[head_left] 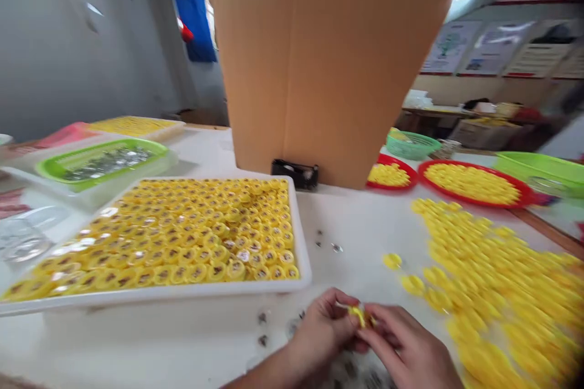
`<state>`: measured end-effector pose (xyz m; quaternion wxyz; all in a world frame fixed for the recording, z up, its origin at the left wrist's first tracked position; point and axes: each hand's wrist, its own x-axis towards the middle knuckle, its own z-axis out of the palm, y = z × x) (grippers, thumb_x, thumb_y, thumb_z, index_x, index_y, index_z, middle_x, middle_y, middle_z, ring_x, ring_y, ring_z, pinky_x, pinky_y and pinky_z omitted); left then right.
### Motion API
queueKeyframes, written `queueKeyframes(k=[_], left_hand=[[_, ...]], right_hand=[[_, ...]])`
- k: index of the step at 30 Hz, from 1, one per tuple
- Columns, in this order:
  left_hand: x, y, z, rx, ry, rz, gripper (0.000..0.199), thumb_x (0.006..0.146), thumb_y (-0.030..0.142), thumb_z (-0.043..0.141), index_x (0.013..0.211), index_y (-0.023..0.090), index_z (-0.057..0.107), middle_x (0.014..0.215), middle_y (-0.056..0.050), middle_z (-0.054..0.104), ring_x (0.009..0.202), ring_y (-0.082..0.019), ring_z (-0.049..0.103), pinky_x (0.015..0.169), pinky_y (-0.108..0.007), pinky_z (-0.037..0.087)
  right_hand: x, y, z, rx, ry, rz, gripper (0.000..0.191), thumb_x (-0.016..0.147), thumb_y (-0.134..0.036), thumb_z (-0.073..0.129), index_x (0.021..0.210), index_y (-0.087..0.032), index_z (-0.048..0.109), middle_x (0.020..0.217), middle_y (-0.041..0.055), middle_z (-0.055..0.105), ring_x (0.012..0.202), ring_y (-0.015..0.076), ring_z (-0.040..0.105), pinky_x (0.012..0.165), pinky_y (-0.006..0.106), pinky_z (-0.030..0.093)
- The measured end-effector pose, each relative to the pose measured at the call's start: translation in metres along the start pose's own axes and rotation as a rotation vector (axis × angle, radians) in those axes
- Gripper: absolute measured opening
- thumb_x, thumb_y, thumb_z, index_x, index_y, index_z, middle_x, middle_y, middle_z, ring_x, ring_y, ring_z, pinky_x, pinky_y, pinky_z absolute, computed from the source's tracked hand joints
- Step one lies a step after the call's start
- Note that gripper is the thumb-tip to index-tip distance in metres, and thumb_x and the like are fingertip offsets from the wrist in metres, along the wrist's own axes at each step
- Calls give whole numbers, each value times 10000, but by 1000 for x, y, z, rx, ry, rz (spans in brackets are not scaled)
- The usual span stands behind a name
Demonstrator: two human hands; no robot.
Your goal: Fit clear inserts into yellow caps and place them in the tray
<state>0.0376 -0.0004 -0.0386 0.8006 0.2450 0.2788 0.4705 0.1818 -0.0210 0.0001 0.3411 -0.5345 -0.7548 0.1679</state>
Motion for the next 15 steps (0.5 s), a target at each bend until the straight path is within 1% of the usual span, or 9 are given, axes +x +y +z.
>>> queueKeyframes(k=[1,3,6,10,15], left_hand=[[-4,4,3,14,12,-9,534,544,420,846,892,130,564,749,-63,682,662,-162,645,620,-254,467],[-11,14,9,38,-2,-64,511,576,380,837,938,127,580,788,-61,688,708,-159,649,677,-264,478],[-16,24,12,79,-17,-113,485,599,340,830,965,133,588,821,-50,692,747,-153,647,741,-279,485],[-18,22,12,141,-22,-122,448,640,342,804,978,142,587,823,-43,691,781,-157,647,754,-287,489],[-17,19,11,191,-46,-72,397,672,338,782,955,152,576,843,-32,692,788,-138,636,769,-287,490]], right_hand=[[0,-1,-1,-6,17,12,163,797,-268,604,955,-271,645,846,25,674,689,181,662,616,269,554],[-1,-5,-4,1,10,65,192,792,-181,582,969,-243,626,870,37,660,696,174,649,640,284,552],[-3,-13,-9,50,17,150,232,762,-130,609,973,-226,623,873,39,641,696,166,633,648,289,549],[-8,-19,-10,129,26,191,224,771,-119,616,967,-225,644,866,32,623,703,156,621,660,287,539],[-10,-16,-10,177,41,197,242,761,-106,638,971,-226,643,869,22,615,714,150,623,662,276,539]])
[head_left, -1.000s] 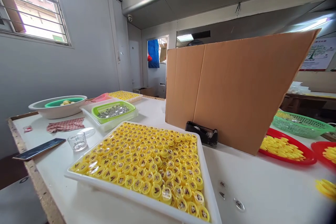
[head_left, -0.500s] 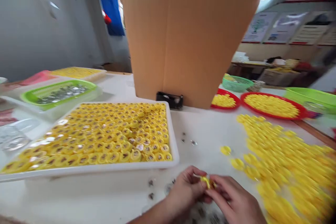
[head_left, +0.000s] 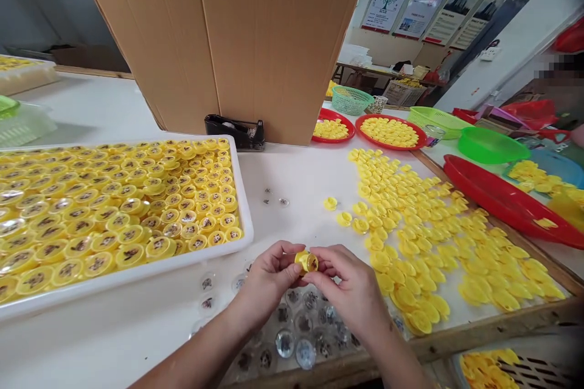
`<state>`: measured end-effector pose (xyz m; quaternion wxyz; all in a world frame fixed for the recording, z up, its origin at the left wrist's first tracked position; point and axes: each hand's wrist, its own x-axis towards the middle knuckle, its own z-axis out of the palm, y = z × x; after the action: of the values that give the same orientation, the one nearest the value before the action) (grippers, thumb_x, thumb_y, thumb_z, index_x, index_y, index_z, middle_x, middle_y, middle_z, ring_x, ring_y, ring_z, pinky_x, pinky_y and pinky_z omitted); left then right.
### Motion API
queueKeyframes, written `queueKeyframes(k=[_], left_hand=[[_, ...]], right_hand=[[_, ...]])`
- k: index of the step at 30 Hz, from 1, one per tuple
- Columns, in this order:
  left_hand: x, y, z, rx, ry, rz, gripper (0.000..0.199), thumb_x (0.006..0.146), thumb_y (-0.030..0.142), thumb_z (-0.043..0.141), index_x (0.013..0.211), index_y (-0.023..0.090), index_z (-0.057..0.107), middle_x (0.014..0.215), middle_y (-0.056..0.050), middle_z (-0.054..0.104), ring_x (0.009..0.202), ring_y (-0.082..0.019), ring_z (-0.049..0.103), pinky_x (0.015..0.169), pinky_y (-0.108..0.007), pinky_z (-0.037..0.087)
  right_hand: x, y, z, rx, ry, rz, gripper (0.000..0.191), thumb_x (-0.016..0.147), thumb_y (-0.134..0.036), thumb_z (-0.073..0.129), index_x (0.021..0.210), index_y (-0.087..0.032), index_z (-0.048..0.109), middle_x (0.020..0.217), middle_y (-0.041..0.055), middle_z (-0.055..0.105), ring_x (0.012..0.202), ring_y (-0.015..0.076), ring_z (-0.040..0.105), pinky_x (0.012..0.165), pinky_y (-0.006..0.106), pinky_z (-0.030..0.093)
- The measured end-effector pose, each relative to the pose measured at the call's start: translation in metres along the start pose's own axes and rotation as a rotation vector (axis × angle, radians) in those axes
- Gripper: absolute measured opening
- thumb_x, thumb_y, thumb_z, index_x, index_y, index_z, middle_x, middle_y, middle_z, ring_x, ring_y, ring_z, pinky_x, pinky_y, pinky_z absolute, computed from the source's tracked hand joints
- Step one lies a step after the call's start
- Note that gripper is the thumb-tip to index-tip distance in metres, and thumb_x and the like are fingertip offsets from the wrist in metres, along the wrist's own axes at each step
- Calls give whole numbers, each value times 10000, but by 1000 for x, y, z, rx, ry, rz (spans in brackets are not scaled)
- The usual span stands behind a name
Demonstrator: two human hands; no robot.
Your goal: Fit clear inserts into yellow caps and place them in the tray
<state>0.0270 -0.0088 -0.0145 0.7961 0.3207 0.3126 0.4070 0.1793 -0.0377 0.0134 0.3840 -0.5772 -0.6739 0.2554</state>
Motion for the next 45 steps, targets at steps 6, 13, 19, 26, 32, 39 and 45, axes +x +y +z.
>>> queueKeyframes(k=[6,13,19,26,32,39,45], left_hand=[[-1,4,2,44,-27,9,536,683,387,762,1118,169,537,896,-51,696,840,-175,643,821,-340,489],[-1,1,3,45,38,-8,480,651,395,777,1033,153,618,919,-44,684,814,-154,624,816,-331,503],[-5,0,6,96,47,-8,402,720,377,718,1031,147,610,959,-53,667,879,-185,617,848,-344,478],[-4,7,3,231,2,5,380,717,365,725,961,137,544,845,-47,656,817,-167,605,736,-268,443],[-3,5,-2,326,-33,85,324,755,382,687,923,154,530,814,-33,628,748,-141,571,676,-245,420],[-4,6,-3,517,-12,166,266,779,342,655,950,144,608,886,-63,639,810,-174,568,725,-267,434],[-4,5,-1,700,111,124,257,758,357,649,883,133,645,742,-47,633,672,-155,539,594,-243,401]], right_hand=[[1,0,-2,-61,-2,-79,244,779,-115,634,995,-229,632,887,32,621,719,154,618,653,276,536],[1,-5,0,-205,23,-169,261,801,-93,584,1021,-229,618,871,40,614,745,167,620,657,272,528],[-4,-6,9,-376,49,-213,197,868,-133,496,1023,-197,599,834,63,574,753,188,612,685,298,516],[-6,-3,18,-336,80,-217,238,842,-74,457,983,-194,608,814,53,567,727,173,591,653,289,509],[-5,4,2,82,17,73,260,763,-218,650,1021,-222,615,904,37,605,726,155,594,637,272,525],[-9,10,8,439,-89,292,144,804,-306,617,882,-185,618,781,8,642,708,145,584,637,248,482],[-11,22,19,501,-116,328,233,823,-410,600,847,-180,626,722,2,598,646,134,525,589,234,448]])
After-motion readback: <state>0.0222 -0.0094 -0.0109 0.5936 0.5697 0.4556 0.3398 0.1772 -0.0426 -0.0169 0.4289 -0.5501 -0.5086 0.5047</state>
